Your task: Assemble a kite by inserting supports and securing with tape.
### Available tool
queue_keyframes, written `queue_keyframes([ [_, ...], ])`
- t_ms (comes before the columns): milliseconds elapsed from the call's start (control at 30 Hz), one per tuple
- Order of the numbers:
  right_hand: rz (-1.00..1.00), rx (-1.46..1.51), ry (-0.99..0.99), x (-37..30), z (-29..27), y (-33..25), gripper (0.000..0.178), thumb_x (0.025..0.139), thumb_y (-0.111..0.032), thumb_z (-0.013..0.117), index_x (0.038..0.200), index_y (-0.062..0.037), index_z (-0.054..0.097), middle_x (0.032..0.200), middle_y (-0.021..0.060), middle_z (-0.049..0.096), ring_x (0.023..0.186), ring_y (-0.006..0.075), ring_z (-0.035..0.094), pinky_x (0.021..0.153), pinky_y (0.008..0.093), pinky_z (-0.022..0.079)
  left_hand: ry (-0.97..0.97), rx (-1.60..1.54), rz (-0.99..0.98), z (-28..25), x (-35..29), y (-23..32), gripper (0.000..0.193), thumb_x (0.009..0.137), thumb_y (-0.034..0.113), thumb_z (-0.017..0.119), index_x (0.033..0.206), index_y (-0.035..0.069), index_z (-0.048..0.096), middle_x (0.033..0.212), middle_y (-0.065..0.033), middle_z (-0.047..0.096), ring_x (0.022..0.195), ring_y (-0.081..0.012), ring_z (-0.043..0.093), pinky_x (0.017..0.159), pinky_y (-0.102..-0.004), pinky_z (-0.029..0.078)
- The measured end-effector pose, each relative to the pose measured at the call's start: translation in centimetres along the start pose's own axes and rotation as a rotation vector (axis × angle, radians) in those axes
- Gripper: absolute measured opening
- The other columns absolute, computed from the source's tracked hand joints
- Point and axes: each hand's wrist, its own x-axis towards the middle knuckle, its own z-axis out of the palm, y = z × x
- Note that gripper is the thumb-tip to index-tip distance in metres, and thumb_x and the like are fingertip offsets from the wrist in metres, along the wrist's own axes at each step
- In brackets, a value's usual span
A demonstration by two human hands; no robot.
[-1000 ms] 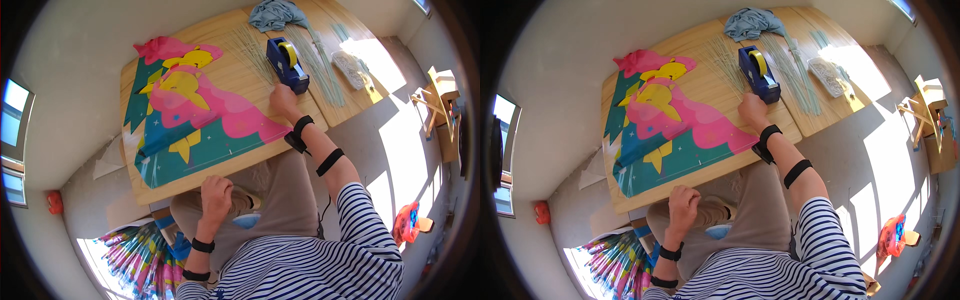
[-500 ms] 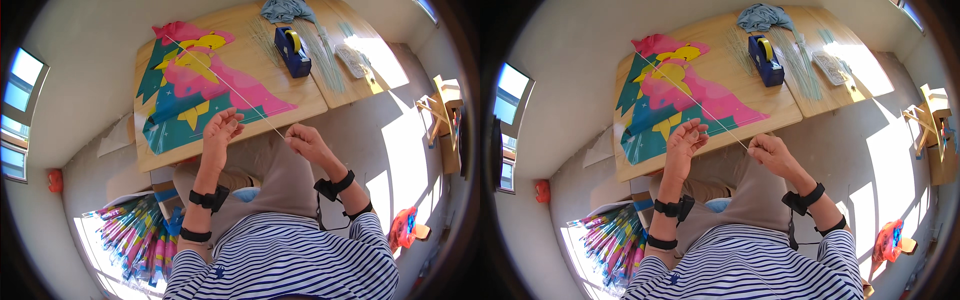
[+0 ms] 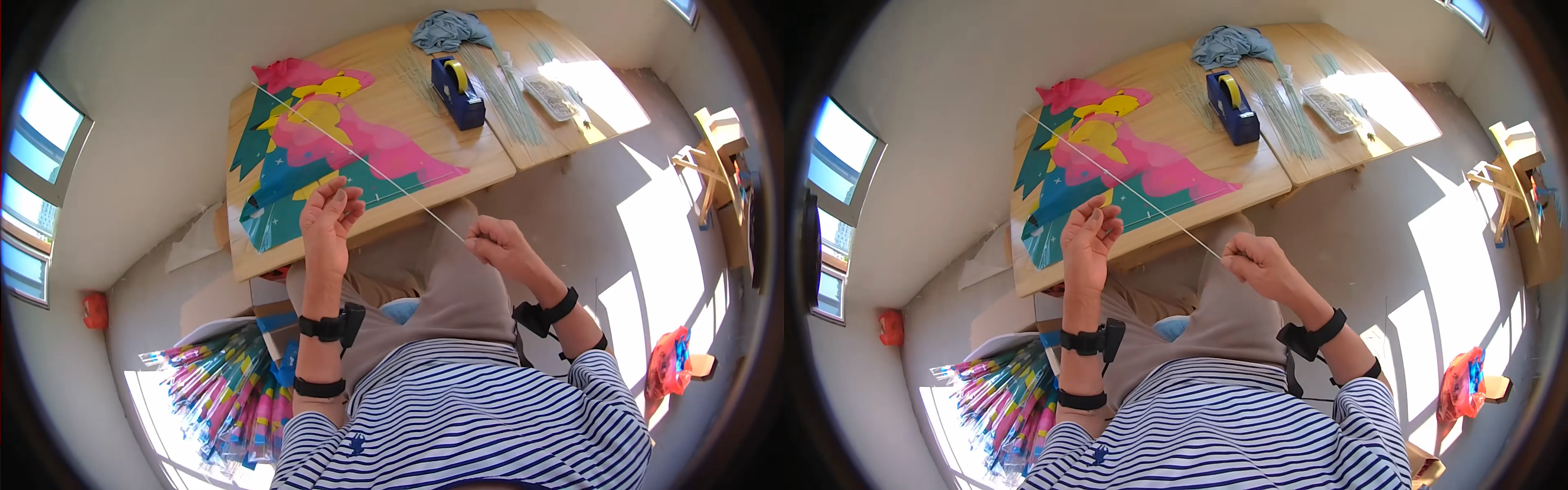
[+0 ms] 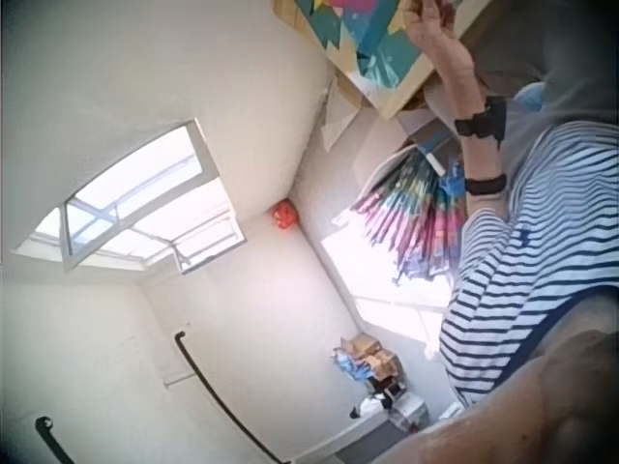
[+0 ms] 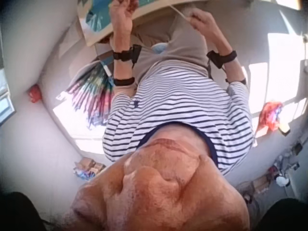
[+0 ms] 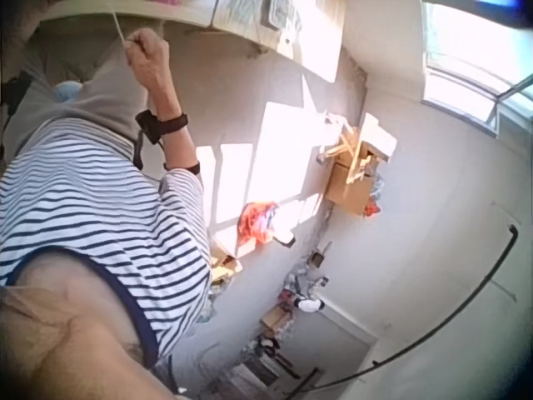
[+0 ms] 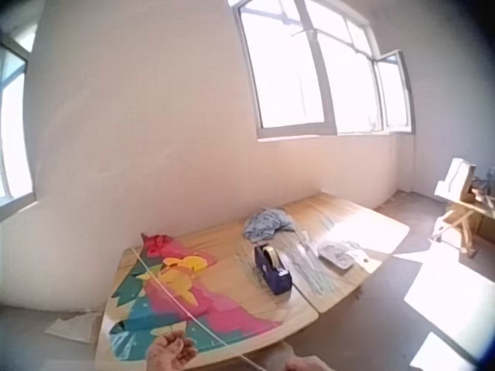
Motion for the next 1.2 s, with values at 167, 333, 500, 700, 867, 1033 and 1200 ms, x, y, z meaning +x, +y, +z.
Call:
queue_keyframes([
  [167,0.007,-0.052,0.391,4.9,-6.6,4.3,0.014,0.091,-0.01,0.063,0.08,-0.0024,0.061,0.063,-0.0045,0.05,0.056,0.0031,0.044,0.051,0.0215,0.036,-0.011,0.079,-0.072,-1.5,0.2,-1.5,0.016,0.096,0.01,0.063,0.11,0.003,0.063,0.097,-0.0081,0.069,0.078,-0.0127,0.066,0.076,-0.0269,0.055],
  [333,0.14,-0.465,0.742,11.0,-14.8,11.1,0.021,0.083,-0.02,0.065,0.084,0.0011,0.067,0.076,0.017,0.068,0.073,0.0292,0.067,0.069,0.0398,0.052,0.019,0.148,-0.189,-0.7,0.9,-3.0,0.009,0.093,0.005,0.064,0.102,0.003,0.065,0.091,-0.0067,0.069,0.075,-0.0108,0.064,0.071,-0.0232,0.055],
  [500,0.194,-0.746,0.798,16.0,-20.7,15.4,0.019,0.084,-0.017,0.06,0.084,0.0001,0.067,0.085,0.0249,0.069,0.086,0.0413,0.067,0.076,0.0477,0.052,0.033,0.238,-0.266,-1.2,2.0,-4.2,0.008,0.094,0.007,0.064,0.101,0.003,0.065,0.09,-0.006,0.068,0.075,-0.0105,0.064,0.071,-0.0238,0.055],
  [700,0.25,-1.13,0.717,17.3,-24.3,15.2,0.01,0.083,-0.007,0.056,0.087,0.0005,0.06,0.086,0.0257,0.069,0.082,0.0439,0.068,0.072,0.0509,0.054,0.106,0.309,-0.331,-2.8,3.5,-4.9,0.007,0.094,0.007,0.064,0.1,0.005,0.065,0.089,-0.005,0.068,0.075,-0.0099,0.063,0.071,-0.024,0.054],
  [867,0.309,-1.332,0.705,13.4,-27.5,17.8,0.011,0.079,-0.004,0.058,0.091,-0.0028,0.059,0.085,0.0224,0.068,0.079,0.0411,0.069,0.07,0.0492,0.055,0.096,0.361,-0.396,-2.3,4.6,-6.3,0.006,0.093,0.008,0.065,0.099,0.006,0.065,0.089,-0.0044,0.068,0.075,-0.0095,0.063,0.072,-0.024,0.054],
  [1033,0.311,-1.38,0.755,11.7,-28.1,18.7,0.011,0.085,-0.008,0.057,0.093,-0.0002,0.057,0.103,0.0221,0.062,0.086,0.0426,0.067,0.073,0.0484,0.055,0.061,0.377,-0.418,-1.8,5.2,-7.5,0.007,0.093,0.008,0.066,0.1,0.005,0.065,0.089,-0.0046,0.068,0.074,-0.0099,0.064,0.071,-0.0241,0.054],
  [1200,0.266,-1.205,0.792,13.5,-27.6,18.5,0.012,0.085,-0.009,0.059,0.092,-0.0001,0.057,0.104,0.0224,0.06,0.089,0.0438,0.066,0.075,0.0502,0.054,0.038,0.369,-0.415,-1.7,5.1,-8.3,0.01,0.091,0.007,0.068,0.1,0.004,0.066,0.088,-0.0055,0.07,0.073,-0.0109,0.065,0.069,-0.0238,0.055],
])
